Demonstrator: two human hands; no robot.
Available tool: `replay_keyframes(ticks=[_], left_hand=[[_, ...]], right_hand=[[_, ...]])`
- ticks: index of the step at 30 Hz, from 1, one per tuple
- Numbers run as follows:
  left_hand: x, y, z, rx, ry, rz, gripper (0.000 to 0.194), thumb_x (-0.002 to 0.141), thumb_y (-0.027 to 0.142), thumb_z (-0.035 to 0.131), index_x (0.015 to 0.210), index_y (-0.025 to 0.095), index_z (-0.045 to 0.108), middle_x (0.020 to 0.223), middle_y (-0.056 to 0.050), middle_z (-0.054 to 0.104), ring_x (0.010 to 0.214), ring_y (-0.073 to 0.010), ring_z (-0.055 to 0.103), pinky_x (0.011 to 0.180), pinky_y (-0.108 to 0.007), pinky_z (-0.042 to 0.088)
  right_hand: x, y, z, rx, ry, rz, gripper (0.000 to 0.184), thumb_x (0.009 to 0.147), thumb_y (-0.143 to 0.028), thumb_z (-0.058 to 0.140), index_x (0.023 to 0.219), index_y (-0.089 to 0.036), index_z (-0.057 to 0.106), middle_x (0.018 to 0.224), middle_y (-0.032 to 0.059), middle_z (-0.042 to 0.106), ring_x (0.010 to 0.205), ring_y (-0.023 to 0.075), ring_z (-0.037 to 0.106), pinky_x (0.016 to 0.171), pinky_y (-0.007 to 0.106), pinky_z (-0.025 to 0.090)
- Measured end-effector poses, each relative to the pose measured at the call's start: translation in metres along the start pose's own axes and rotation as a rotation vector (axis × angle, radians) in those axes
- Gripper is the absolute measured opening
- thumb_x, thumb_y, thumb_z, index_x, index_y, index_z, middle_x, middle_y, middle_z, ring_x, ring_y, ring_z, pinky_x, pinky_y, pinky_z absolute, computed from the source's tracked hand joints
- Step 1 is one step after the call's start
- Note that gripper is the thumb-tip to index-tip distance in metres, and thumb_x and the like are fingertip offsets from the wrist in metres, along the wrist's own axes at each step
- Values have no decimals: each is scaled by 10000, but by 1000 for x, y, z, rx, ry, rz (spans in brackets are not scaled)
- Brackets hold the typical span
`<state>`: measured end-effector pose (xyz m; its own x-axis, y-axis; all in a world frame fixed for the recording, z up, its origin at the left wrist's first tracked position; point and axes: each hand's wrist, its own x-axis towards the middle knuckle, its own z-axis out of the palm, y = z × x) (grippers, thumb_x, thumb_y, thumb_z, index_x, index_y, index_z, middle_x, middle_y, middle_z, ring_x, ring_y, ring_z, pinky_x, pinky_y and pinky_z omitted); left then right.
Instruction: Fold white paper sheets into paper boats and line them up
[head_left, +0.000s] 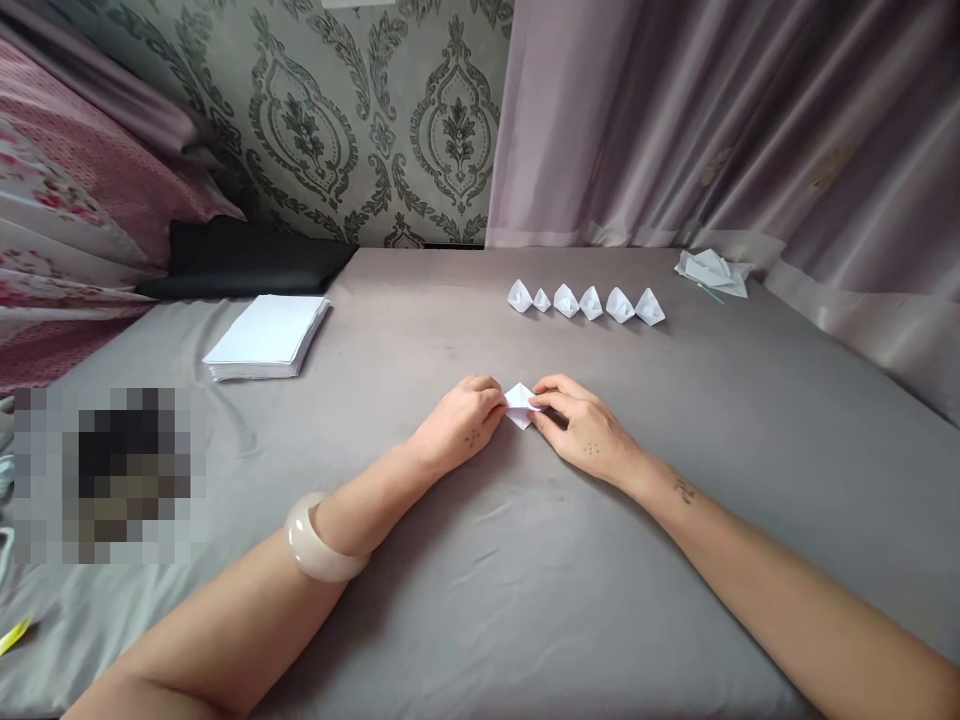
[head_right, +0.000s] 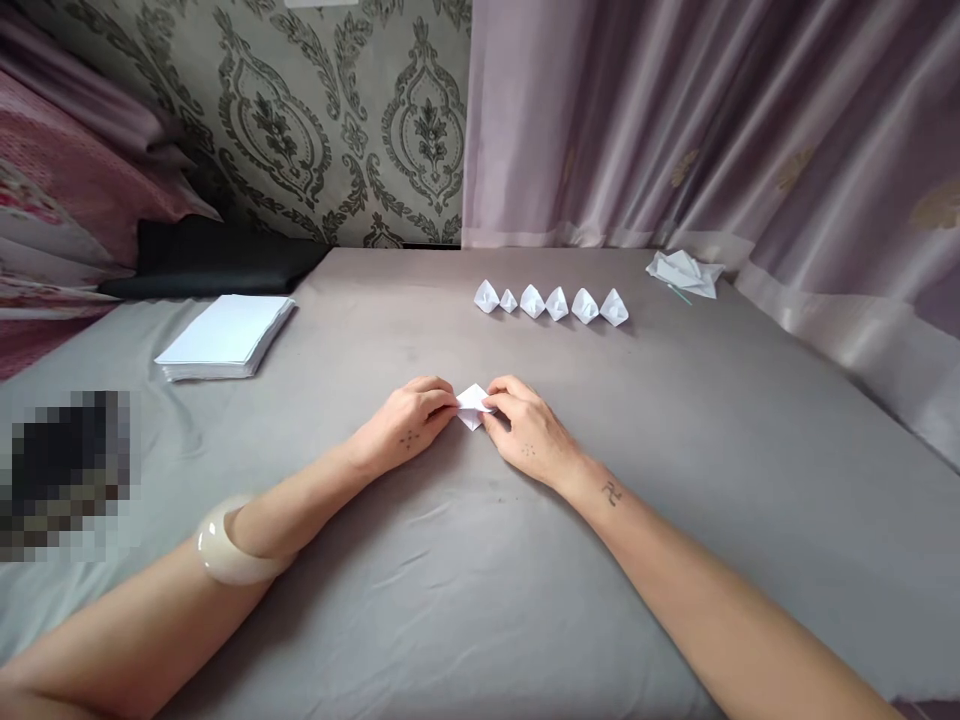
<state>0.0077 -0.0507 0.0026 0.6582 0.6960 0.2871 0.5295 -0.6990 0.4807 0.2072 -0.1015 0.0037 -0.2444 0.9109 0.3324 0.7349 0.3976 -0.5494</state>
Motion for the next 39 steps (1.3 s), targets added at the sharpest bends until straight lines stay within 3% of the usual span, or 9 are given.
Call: replay_keyframes(ticks=[4,8,13,17,26,39], left_hand=[[1,3,-2,-130,22,-222,167,879,202,534,814,182,686,949,-58,648,804,-167,607,758,-287,500],[3,6,-4,-164,31,-319,155,869,234,552,822,181,690,947,-66,639,801,-173,599,769,-305,506],[4,8,-2,-150,34,-318,184,889,224,509,816,171,670,908,-82,613,812,-187,578,755,-335,509],[4,8,2,-133,70,-334,166,882,228,514,815,169,654,933,-93,580,843,-197,563,737,-345,507],[8,17,0,-185,52,-492,133,839,232,561,737,162,610,971,-90,550,905,-207,544,776,-358,492],[8,9,5,-144,65,-441,160,846,231,546,701,170,577,944,-94,563,899,-221,542,749,-375,500]], right_hand=[[0,2,1,29,62,78,186,893,-214,523,823,-204,694,1001,48,655,823,157,625,783,291,494],[1,0,0,40,94,192,180,873,-235,563,751,-213,694,975,24,663,753,137,615,750,278,488],[5,-2,0,60,101,307,196,855,-283,592,688,-206,661,947,27,656,621,117,564,684,294,477],[6,-1,3,53,113,320,210,859,-295,578,680,-199,634,978,43,613,563,98,512,637,298,468],[13,-1,7,-40,73,341,240,866,-272,552,637,-199,536,968,63,554,723,151,571,756,333,475],[11,4,7,-51,56,274,256,889,-277,531,646,-202,510,931,59,553,724,153,584,707,323,474]])
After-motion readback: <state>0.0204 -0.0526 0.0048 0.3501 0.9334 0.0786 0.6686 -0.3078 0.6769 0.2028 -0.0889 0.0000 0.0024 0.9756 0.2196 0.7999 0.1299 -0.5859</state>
